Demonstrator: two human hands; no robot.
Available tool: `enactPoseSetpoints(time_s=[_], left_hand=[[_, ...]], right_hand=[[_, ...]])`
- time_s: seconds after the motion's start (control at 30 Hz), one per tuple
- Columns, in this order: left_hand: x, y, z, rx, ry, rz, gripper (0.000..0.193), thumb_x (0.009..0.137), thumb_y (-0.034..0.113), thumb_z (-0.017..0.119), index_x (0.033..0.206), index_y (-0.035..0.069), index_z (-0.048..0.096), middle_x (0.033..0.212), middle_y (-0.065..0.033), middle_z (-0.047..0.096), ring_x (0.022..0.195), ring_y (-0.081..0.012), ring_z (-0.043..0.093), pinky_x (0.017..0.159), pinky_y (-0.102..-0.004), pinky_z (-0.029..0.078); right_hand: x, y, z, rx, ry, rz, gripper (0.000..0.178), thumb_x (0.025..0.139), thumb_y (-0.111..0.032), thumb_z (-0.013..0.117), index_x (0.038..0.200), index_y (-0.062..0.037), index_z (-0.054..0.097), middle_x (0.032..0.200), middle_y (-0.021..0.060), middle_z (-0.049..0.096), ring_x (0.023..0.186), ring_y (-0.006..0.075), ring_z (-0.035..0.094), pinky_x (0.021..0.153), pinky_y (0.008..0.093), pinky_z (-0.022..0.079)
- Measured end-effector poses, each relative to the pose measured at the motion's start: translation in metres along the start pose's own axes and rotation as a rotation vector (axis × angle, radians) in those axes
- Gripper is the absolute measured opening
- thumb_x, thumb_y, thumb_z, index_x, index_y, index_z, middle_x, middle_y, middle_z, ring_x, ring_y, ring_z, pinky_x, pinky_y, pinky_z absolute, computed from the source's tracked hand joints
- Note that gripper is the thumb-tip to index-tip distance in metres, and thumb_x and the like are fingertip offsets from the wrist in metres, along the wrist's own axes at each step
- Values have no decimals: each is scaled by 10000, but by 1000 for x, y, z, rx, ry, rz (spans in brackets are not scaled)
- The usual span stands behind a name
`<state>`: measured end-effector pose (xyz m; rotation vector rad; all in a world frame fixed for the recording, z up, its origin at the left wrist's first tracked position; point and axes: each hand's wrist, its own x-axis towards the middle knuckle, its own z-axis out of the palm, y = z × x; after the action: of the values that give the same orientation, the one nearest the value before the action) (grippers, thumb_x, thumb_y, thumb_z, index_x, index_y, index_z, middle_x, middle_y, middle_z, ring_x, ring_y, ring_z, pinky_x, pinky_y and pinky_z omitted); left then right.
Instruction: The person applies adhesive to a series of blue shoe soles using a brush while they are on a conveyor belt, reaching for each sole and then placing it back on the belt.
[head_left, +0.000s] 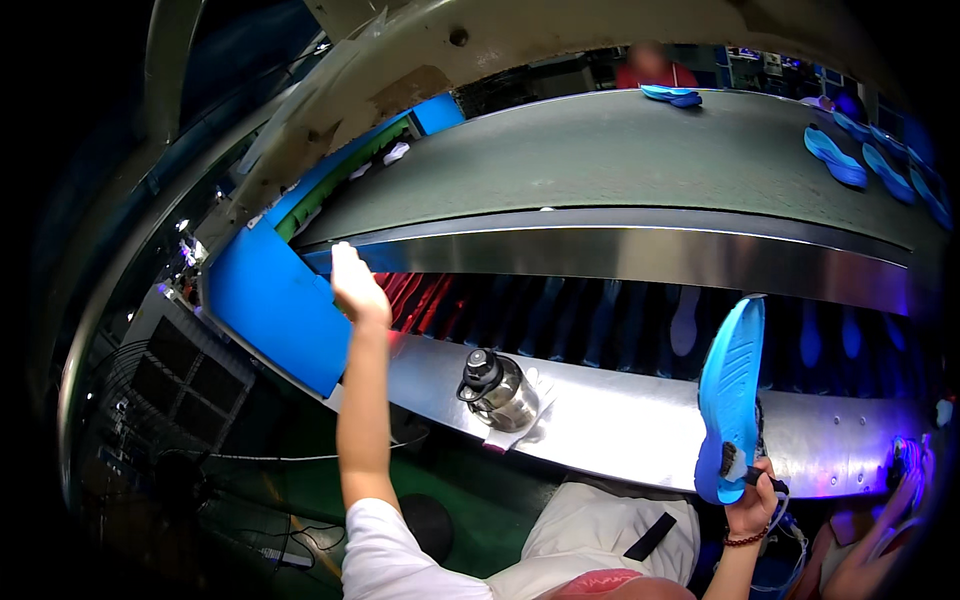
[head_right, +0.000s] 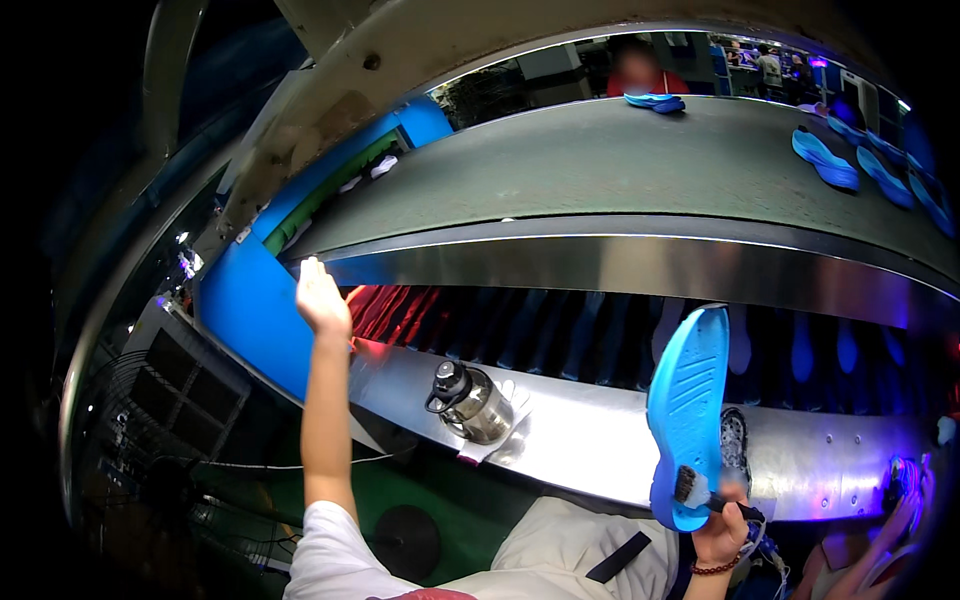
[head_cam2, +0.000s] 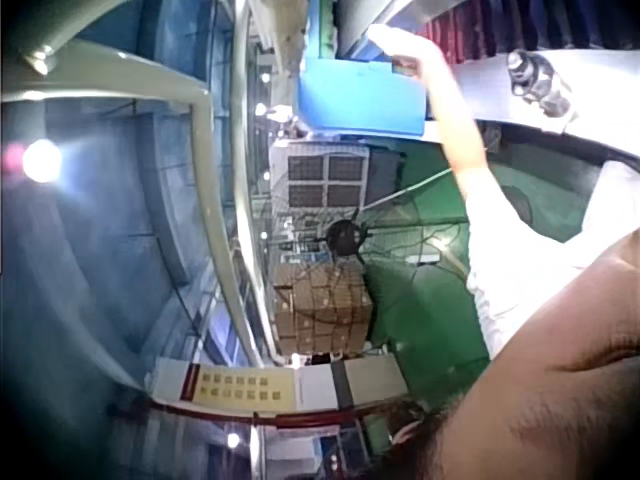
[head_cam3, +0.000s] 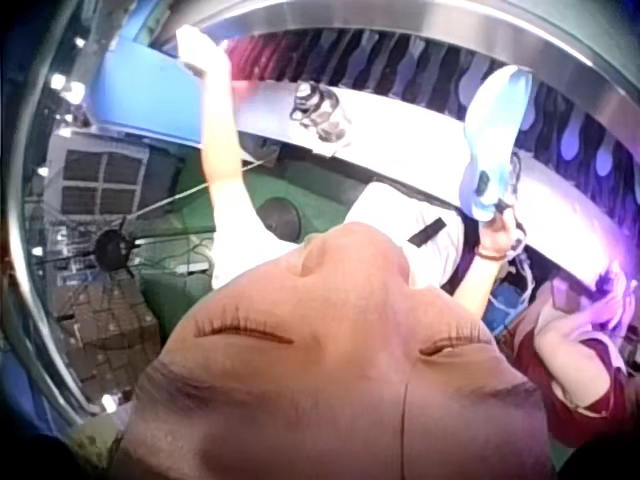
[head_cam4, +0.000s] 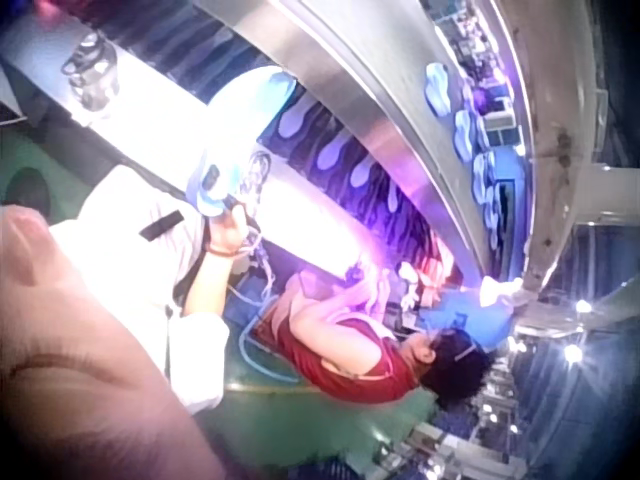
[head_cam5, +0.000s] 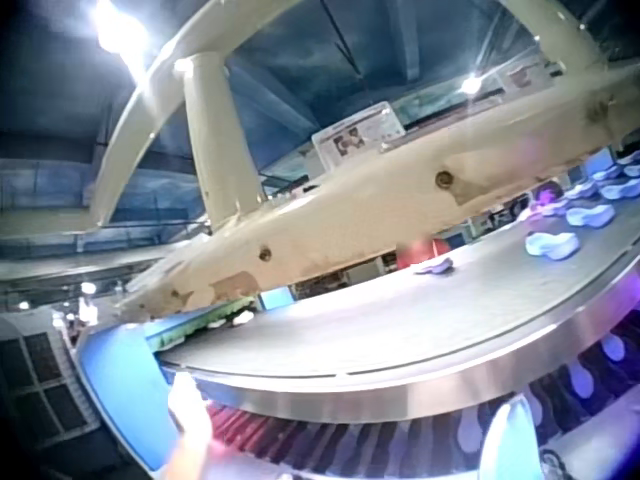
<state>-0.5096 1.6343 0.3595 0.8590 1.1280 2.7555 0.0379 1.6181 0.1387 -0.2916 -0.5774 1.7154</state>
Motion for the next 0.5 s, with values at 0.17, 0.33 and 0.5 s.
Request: enactPoseSetpoints(time_s=[0.17,0.33,0.5], left_hand=[[107,13,-52,-239,495,-172,189,661,115,353,554,186,213,553,22,264,497,-134,279,449,-280,193],[94,40,-40,-267,86,-136,140,615,121,364,611,132,224,698,-32,307,657,-167,317,605,-255,301],[-39,99,38,-349,-393,4,707,745,178,353,1360,-37,77,1438,-140,117,1339,-220,89,1095,-344,43]], right_hand=[[3,-4,5,37,37,-29,175,838,-174,520,956,-63,453,1000,116,562,936,250,553,823,366,450],[2,-3,6,37,10,-24,187,832,-185,530,950,-60,456,1026,123,552,958,262,542,847,382,436],[-1,-3,3,17,22,3,193,826,-194,537,940,-63,454,1033,131,547,970,267,536,852,383,434]])
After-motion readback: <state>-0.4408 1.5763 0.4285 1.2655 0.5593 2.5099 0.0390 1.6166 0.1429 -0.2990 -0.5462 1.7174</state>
